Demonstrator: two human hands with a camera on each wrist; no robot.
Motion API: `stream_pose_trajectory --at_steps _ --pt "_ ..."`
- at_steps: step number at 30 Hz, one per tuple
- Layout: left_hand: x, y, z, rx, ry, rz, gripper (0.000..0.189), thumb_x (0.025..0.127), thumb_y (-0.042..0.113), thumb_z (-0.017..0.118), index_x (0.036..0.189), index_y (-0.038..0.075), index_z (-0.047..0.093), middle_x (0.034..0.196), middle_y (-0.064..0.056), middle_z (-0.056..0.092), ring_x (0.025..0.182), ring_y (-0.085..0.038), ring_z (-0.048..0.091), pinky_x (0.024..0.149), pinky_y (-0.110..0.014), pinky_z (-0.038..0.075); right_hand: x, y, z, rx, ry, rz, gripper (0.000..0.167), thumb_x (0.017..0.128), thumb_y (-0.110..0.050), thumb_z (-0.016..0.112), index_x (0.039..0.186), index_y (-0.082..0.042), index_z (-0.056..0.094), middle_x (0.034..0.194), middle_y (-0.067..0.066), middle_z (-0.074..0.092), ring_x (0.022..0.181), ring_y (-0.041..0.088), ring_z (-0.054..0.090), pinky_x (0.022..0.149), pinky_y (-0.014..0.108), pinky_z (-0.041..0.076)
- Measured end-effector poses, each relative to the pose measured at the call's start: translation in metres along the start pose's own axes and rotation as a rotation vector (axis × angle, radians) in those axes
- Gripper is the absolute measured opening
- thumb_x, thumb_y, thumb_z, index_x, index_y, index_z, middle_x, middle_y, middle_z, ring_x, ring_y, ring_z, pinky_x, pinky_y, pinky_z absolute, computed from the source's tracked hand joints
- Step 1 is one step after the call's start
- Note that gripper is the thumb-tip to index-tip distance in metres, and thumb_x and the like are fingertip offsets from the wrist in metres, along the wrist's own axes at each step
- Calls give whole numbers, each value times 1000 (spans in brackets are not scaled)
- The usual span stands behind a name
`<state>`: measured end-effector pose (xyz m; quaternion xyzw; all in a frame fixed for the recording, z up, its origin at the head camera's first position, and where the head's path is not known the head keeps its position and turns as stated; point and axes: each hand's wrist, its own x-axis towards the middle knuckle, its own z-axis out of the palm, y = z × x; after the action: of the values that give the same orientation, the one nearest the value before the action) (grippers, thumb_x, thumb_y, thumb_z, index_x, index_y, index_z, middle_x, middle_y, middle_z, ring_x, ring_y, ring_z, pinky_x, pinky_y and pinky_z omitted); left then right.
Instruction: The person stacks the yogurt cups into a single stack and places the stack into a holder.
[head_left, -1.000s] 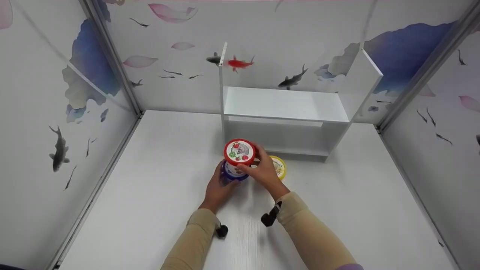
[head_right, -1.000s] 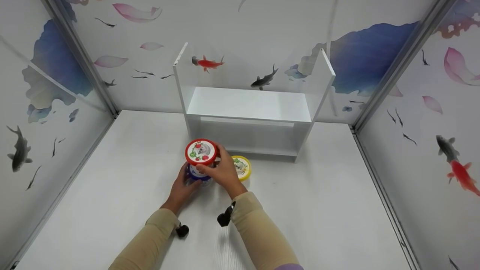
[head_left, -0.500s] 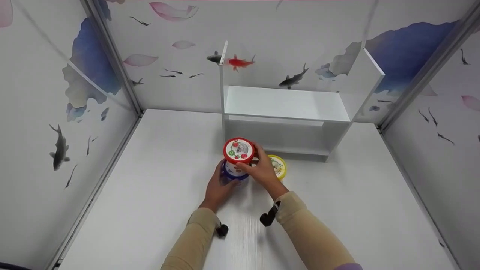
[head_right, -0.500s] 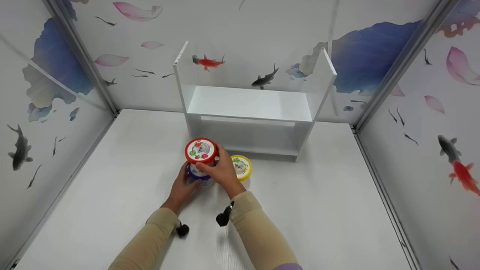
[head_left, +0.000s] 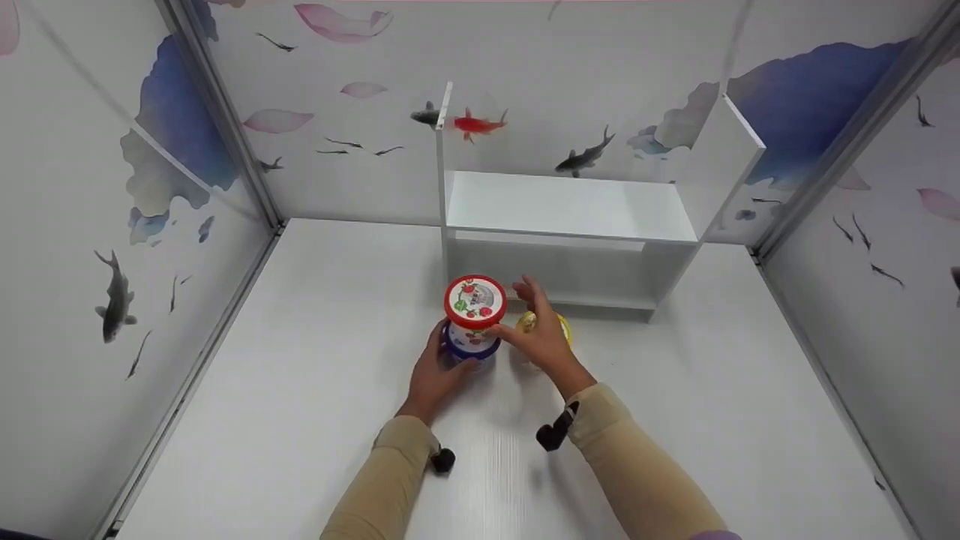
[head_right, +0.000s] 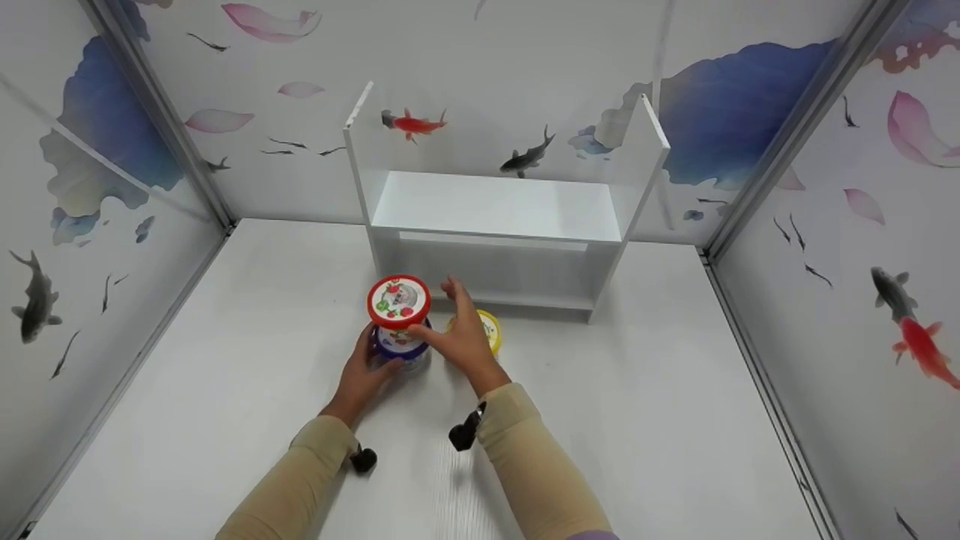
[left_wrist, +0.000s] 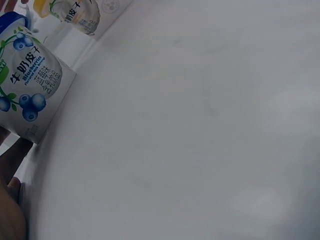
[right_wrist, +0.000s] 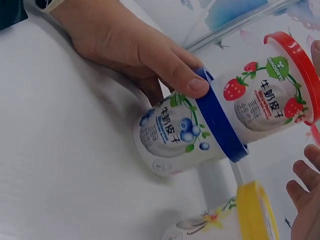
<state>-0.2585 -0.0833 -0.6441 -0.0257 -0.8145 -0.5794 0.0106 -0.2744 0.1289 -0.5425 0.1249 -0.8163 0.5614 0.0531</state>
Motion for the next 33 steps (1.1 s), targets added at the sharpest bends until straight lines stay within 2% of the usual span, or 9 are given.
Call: stream_pose_trajectory --at_steps 6,12,15,22,29,33 --pt "2 3 1 12 10 -34 106 75 59 82 160 32 24 161 -4 38 146 -27 38 119 -50 32 -5 13 -22 -75 10 54 101 80 -42 86 159 -18 28 156 3 44 146 26 37 120 55 27" --pt "2 3 2 18 11 -22 106 76 56 83 160 30 25 160 -4 39 146 -27 39 119 -49 32 -9 27 -38 -103 33 104 99 80 -38 87 159 -21 29 157 1 43 146 25 35 121 54 27" --pt "3 2 2 17 14 -16 106 76 55 84 160 29 25 160 -5 39 146 -28 39 119 -49 32 -11 31 -43 -115 39 123 101 80 -36 87 159 -19 28 158 3 41 147 27 33 121 55 25" --pt "1 1 2 30 28 -24 107 75 57 83 160 30 25 160 -6 40 145 -29 39 119 -51 32 -16 46 -49 -156 17 139 111 75 -49 87 160 -15 25 161 7 36 149 30 29 122 55 22" --pt "1 -2 2 13 13 13 103 79 49 84 161 27 24 160 -10 39 145 -30 39 119 -47 33 -21 60 -49 -93 2 167 116 73 -43 90 161 -14 20 164 10 30 150 28 29 122 48 25" --pt "2 0 1 19 13 16 102 80 49 83 161 28 24 160 -9 39 145 -30 39 119 -47 33 -22 66 -47 -92 -4 192 120 73 -42 91 162 -12 17 164 13 27 150 30 27 122 49 25"
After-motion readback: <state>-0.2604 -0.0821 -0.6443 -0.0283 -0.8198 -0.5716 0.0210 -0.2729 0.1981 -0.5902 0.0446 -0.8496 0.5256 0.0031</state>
